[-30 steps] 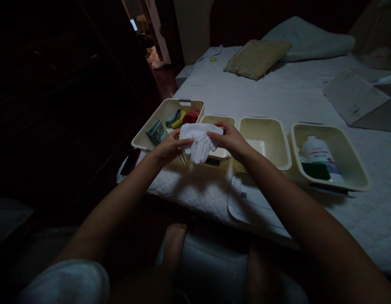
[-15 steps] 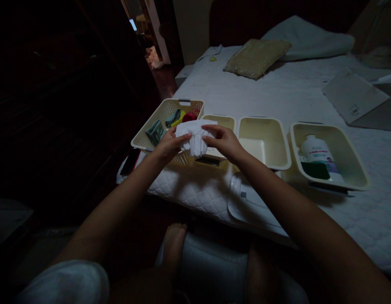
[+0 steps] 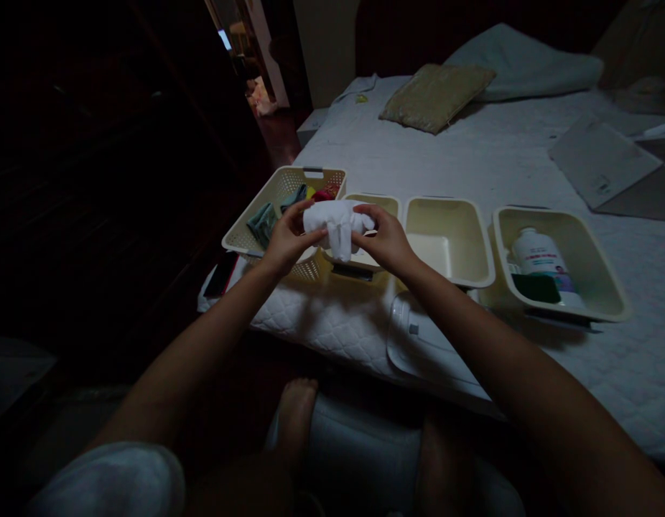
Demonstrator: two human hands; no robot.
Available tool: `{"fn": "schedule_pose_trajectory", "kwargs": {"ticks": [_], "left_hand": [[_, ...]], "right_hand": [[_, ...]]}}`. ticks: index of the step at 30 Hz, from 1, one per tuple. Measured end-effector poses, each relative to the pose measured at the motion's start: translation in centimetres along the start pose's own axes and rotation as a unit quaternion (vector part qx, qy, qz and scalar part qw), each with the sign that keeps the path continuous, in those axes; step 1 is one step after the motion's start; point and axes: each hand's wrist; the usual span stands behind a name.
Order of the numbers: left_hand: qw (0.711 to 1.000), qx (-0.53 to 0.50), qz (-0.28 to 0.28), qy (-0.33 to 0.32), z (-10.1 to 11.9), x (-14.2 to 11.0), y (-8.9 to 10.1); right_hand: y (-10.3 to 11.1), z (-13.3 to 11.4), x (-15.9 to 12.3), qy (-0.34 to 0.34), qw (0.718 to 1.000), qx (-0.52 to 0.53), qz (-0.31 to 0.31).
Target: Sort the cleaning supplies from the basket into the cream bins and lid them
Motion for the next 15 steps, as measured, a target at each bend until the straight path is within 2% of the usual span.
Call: {"fn": "schedule_pose_trajectory", "kwargs": {"ticks": [5,9,12,15], "left_hand": [[0.994,0.092,-0.002,-0.056,-0.6,0.2,0.31],[0.983,0.153,0.016,-0.097,-0.21,0.04,0.52],[0.987,0.125,0.009,-0.097,0.15,-0.06,0.31],[0.996,0.068,-0.018,-0.05,0.11,-0.02,0.02]], "right_hand": [[0.33,0.19,-0.04,0.021,0.999,-0.044,0.009],[0.61,0.56,-0.03,0.044,0.995,-0.085,0.022],[0.7,0.42,-0.08,0.064,0.99,-0.116,0.042],[0.8,0.06,-0.07,0.091,0.986,-0.137,0.04]]}}
Point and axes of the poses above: each hand's wrist, its own x-axis towards the middle knuckle, its own y-axis out of the back of the hand, z = x × y, and after that the axes turned 1 degree about x, right-handed
